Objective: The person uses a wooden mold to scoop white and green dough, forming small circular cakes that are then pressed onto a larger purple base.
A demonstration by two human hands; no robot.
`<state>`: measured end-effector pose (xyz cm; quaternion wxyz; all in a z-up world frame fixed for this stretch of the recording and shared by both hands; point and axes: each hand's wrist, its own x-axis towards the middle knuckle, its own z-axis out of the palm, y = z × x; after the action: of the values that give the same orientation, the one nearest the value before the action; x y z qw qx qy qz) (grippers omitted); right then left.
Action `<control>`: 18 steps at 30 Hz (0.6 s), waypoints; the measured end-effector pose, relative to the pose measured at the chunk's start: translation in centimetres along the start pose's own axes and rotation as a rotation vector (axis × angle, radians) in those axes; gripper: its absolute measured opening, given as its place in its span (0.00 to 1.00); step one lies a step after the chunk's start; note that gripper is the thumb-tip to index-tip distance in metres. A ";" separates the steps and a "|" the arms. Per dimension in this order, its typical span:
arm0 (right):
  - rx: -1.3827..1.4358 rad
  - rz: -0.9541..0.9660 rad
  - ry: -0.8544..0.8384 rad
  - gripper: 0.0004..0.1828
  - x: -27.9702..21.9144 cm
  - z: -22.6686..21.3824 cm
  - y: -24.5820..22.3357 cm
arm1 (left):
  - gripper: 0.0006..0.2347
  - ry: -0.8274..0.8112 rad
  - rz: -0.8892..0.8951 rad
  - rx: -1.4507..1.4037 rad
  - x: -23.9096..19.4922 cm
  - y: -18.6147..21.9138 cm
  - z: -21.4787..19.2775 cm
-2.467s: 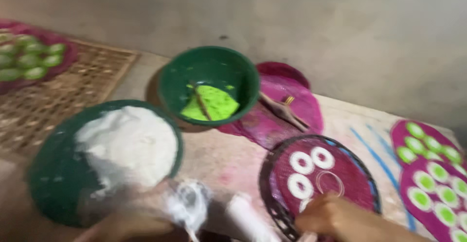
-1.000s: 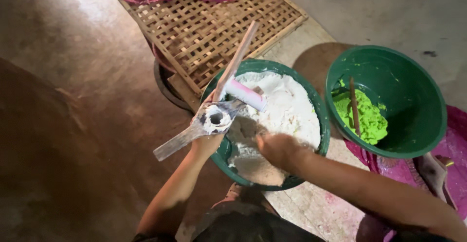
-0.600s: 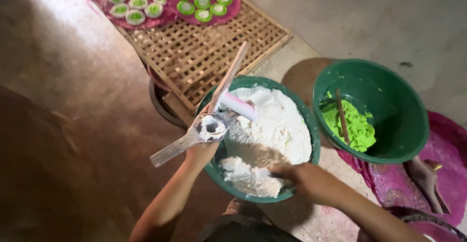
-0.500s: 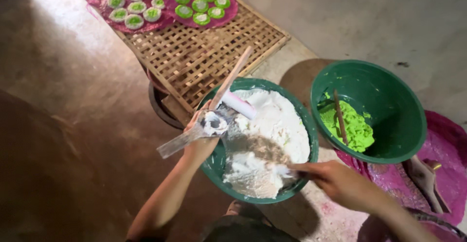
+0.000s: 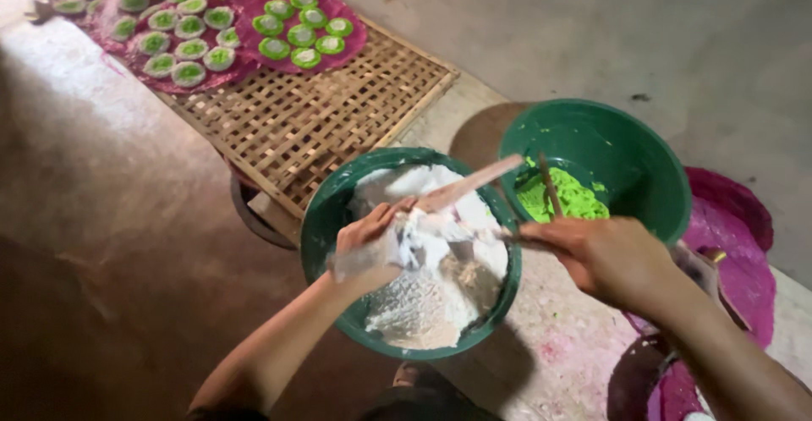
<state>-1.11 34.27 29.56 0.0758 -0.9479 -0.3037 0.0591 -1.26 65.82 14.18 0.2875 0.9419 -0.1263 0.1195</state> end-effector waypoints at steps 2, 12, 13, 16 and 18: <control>-0.238 -0.058 0.001 0.31 0.8 -0.4 -1.8 | 0.25 0.054 0.017 -0.084 0.5 0.0 1.5; -0.435 -0.283 -0.044 0.20 2.6 1.1 -6.5 | 0.34 -0.045 0.027 -0.112 0.3 0.0 3.1; -0.484 -0.321 -0.049 0.17 2.8 1.5 -7.2 | 0.35 -0.044 0.086 -0.076 0.3 0.2 3.6; -0.397 -0.307 -0.011 0.19 1.9 1.7 -6.9 | 0.23 -0.011 0.190 -0.099 0.2 -0.2 4.9; -0.234 -0.151 0.023 0.23 0.2 1.4 -4.9 | 0.16 -0.021 0.104 -0.064 0.6 -1.7 4.5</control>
<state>-3.98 38.47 29.10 -0.0278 -0.9253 -0.3781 0.0064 0.50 64.50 9.85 0.3094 0.9256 -0.1816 0.1204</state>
